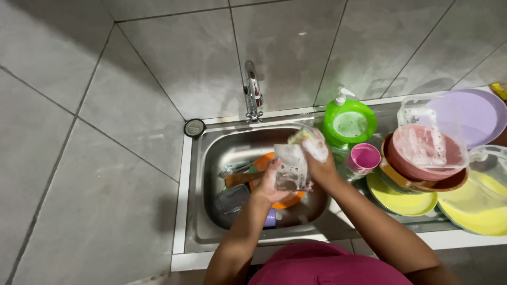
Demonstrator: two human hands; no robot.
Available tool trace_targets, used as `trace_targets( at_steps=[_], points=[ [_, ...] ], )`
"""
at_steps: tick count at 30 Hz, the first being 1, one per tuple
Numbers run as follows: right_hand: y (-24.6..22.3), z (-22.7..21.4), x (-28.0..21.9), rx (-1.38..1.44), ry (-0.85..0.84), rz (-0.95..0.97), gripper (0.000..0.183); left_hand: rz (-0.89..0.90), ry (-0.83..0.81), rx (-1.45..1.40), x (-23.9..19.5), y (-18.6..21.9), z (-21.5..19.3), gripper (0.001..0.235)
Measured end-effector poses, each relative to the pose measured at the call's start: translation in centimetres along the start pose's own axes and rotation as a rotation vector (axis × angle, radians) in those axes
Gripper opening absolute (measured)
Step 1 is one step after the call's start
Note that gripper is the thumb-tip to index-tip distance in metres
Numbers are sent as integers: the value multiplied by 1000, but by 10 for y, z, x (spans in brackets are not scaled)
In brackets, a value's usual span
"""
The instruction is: Washing various plastic cups and containers in a kitchen sink using a sponge and dish soap.
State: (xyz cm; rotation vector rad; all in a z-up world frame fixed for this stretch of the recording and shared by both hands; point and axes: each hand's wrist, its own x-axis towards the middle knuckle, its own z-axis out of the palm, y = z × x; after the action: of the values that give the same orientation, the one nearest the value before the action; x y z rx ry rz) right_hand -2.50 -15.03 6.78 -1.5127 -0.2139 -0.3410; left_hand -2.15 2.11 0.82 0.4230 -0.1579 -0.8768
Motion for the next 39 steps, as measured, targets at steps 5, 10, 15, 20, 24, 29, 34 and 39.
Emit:
trace_targets(
  at_steps=[5,10,15,20,24,29,34,39],
  points=[
    [24,-15,20,-239,-1,-141,17,-56,35,0,6,-2,9,88],
    [18,-13,25,-176,11,-55,11,169,109,338,7,-3,17,74],
    [-43,16,21,-452,84,-187,9,558,323,993,13,-4,13,62],
    [-6,12,19,-396,24,-207,8,403,333,606,3,4,23,55],
    [36,5,6,-145,-16,259,34,274,290,285,1,-2,3,55],
    [-1,20,-23,-276,-180,-294,45,280,289,13,2,4,-6,51],
    [-17,17,-31,-379,-279,-437,45,344,131,60,-9,15,5,46],
    [33,-5,-7,199,-177,134,44,192,-90,111,-15,8,19,54]
  ],
)
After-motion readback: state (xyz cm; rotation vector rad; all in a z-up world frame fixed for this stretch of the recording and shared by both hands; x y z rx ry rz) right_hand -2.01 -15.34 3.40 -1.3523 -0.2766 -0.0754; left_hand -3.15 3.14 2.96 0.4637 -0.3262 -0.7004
